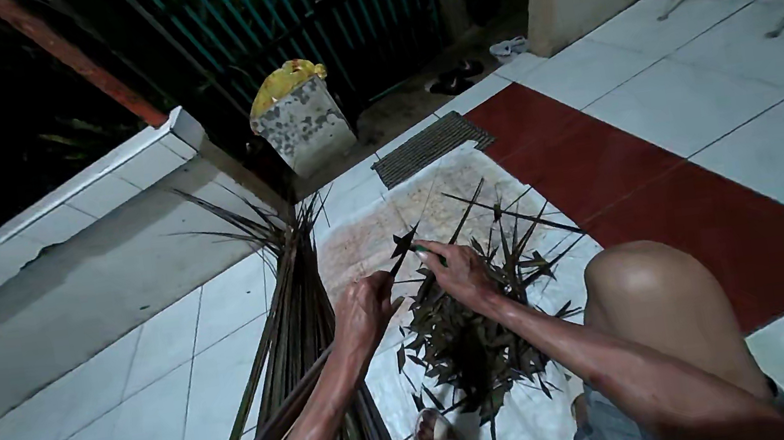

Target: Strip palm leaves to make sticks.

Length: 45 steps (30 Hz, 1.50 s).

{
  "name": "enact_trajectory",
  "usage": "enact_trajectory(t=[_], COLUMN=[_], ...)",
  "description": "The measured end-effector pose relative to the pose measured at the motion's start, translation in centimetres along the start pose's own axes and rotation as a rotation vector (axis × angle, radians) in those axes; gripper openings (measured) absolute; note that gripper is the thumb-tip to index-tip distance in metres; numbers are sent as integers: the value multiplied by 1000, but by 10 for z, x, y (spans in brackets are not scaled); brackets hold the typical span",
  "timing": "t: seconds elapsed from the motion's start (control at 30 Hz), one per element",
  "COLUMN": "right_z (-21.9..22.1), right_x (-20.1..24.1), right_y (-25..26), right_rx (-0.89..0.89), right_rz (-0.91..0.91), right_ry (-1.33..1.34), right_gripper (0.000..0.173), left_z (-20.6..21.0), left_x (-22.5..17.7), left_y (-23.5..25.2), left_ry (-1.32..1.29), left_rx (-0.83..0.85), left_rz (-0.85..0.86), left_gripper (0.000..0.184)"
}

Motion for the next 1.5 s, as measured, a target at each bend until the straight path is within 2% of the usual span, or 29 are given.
enact_trajectory(t=[0.27,0.37,0.53,0.6,0.67,1.0,1.1,1.2,1.3,1.5], right_z=[-23,-32,-20,-13,-10,-19,-26,-36,-40,-15], right_x=[-25,-24,-12,-8,-5,-6,-15,-31,-32,-15], right_y=[23,21,6,1,-2,3,13,27,27,5], right_rx=[-109,-137,74,169,193,76,22,-96,-160,63], right_rz=[178,174,-17,-50,-53,43,120,206,134,-164], right_ry=[83,99,87,44,10,-5,10,31,114,143], right_gripper=[37,37,39,40,40,37,36,38,38,41], left_z=[1,-1,-5,-5,-5,-4,-4,-5,-5,-2], left_x=[4,3,-6,-8,-10,-16,-17,-11,3,20], left_y=[-8,-10,-9,-8,-8,-11,-12,-12,-12,-10], left_ry=[-38,36,217,253,284,330,313,240,61,-433], left_rx=[23,16,74,68,54,18,18,41,45,23], left_rz=[-7,-24,-74,-63,-47,4,12,0,-16,12], left_gripper=[30,31,32,32,32,30,31,31,31,28])
Point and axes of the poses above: each hand's wrist, its own y-axis towards the middle knuckle, its own z-axis out of the palm, x = y × z, the point moved 4 cm from there along y, towards the middle knuckle, and after that the axes turned 12 degrees about z, right-handed, at the moved point
